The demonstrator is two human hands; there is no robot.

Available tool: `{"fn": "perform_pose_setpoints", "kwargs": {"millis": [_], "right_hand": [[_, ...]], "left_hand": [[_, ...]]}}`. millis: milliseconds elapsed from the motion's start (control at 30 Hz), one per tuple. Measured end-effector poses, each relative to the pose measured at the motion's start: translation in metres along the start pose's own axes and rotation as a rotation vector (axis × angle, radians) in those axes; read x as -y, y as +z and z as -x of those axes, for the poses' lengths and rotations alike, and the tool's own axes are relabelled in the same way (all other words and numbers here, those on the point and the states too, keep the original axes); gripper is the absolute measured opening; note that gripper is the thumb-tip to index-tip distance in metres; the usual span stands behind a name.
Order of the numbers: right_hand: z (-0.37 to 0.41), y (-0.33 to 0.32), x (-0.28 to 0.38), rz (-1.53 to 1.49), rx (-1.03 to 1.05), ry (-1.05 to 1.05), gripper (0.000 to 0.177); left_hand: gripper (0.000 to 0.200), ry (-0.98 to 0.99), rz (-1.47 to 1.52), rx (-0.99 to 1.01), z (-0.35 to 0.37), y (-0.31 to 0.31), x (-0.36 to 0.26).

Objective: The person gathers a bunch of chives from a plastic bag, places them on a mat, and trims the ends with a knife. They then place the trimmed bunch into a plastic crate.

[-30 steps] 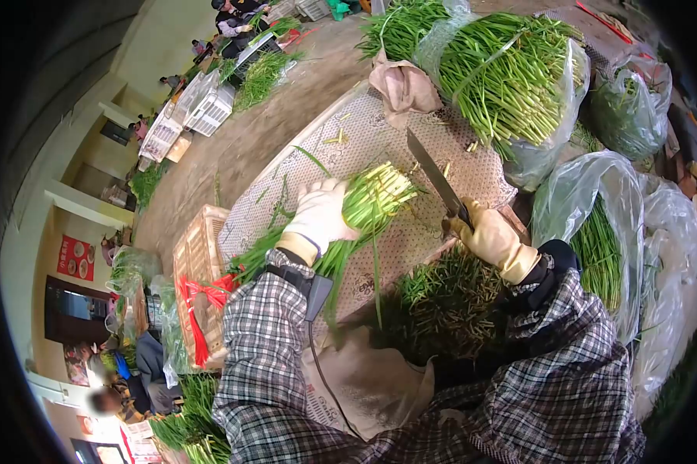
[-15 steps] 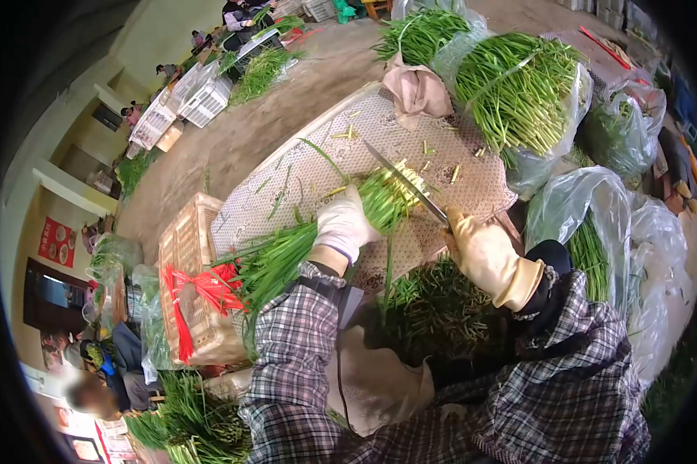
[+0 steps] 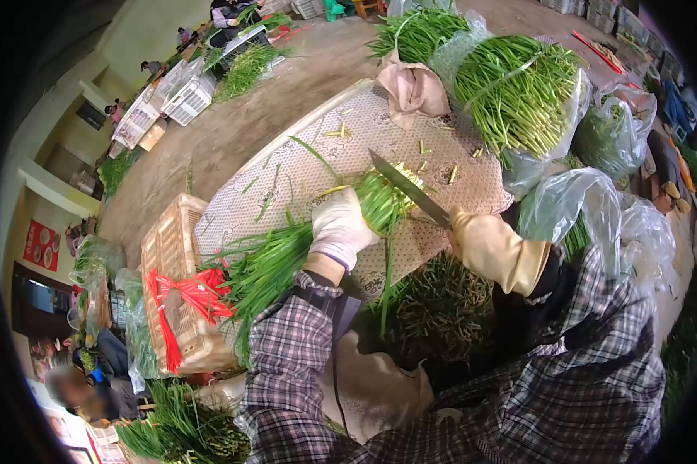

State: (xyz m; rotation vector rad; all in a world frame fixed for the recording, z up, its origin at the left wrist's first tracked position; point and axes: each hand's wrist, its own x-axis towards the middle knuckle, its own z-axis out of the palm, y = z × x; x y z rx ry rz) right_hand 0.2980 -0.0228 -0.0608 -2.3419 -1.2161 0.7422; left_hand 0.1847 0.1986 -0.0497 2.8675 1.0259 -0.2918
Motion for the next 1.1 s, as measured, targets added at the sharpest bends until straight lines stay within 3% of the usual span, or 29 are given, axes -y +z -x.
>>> {"fn": "perform_pose_setpoints", "kwargs": {"millis": [100, 233, 267, 367, 400, 433, 500, 567, 633, 700, 767, 833, 900, 967, 1000, 1033, 1067, 1100], "right_hand": [[-0.013, -0.033, 0.05, 0.185, 0.123, 0.013, 0.042], [-0.129, 0.019, 0.039, 0.898, 0.126, -0.532, 0.026], [-0.137, 0.03, 0.026, 0.725, 0.001, -0.468, 0.018], [-0.11, 0.009, 0.027, 0.47, -0.032, -0.278, 0.02], [-0.108, -0.001, 0.014, 1.169, 0.046, -0.73, 0.022], [-0.091, -0.015, 0.023, 0.502, 0.1, -0.315, 0.025], [-0.089, -0.015, -0.017, 0.099, -0.03, -0.168, 0.027], [-0.084, -0.032, -0.026, 0.208, 0.013, 0.0, 0.03], [-0.105, -0.046, -0.044, 0.748, 0.169, -0.158, 0.031], [-0.114, -0.06, -0.062, -0.215, 0.038, 0.099, 0.029], [-0.143, -0.054, -0.079, 0.279, -0.273, 0.054, 0.031], [-0.123, -0.056, -0.041, 0.359, -0.543, -0.003, 0.038], [-0.123, -0.046, -0.011, 0.382, -0.78, -0.283, 0.035], [-0.123, -0.032, 0.01, 0.252, -0.656, -0.621, 0.036], [-0.114, -0.025, 0.022, 0.035, -0.559, -0.651, 0.039], [-0.111, -0.014, 0.025, -0.17, -0.444, -0.66, 0.043], [-0.129, 0.003, 0.006, -0.456, -0.256, -0.616, 0.049], [-0.166, 0.018, -0.03, -0.713, -0.075, -0.544, 0.056]], "left_hand": [[0.08, -0.038, -0.021, 0.029, -0.005, 0.003, -0.002], [0.075, -0.059, 0.033, 0.012, -0.008, 0.006, 0.002], [0.077, -0.085, 0.025, 0.063, -0.007, -0.001, -0.002], [0.08, -0.049, 0.006, 0.03, 0.0, -0.004, 0.0], [0.082, -0.09, 0.022, 0.082, -0.001, -0.007, -0.003], [0.083, -0.096, 0.03, 0.08, -0.001, -0.01, -0.004], [0.085, -0.104, 0.055, 0.092, 0.0, -0.009, -0.004], [0.087, -0.081, 0.037, 0.062, 0.0, -0.007, -0.001], [0.088, -0.081, 0.004, 0.075, 0.001, -0.009, -0.004], [0.087, -0.061, 0.034, 0.043, 0.003, -0.007, -0.004], [0.086, -0.045, 0.05, 0.005, 0.005, -0.004, -0.001], [0.082, 0.018, 0.095, -0.033, 0.004, 0.0, 0.001], [0.079, 0.046, 0.164, -0.048, 0.003, 0.001, 0.005], [0.08, 0.082, 0.214, -0.079, 0.009, 0.008, 0.013], [0.087, 0.169, 0.206, -0.135, 0.008, 0.008, 0.02], [0.087, 0.137, 0.187, -0.113, 0.002, 0.022, 0.025], [0.09, 0.061, 0.212, 0.06, 0.005, 0.002, 0.021], [0.09, 0.001, 0.211, 0.047, 0.019, 0.0, 0.04]]}}
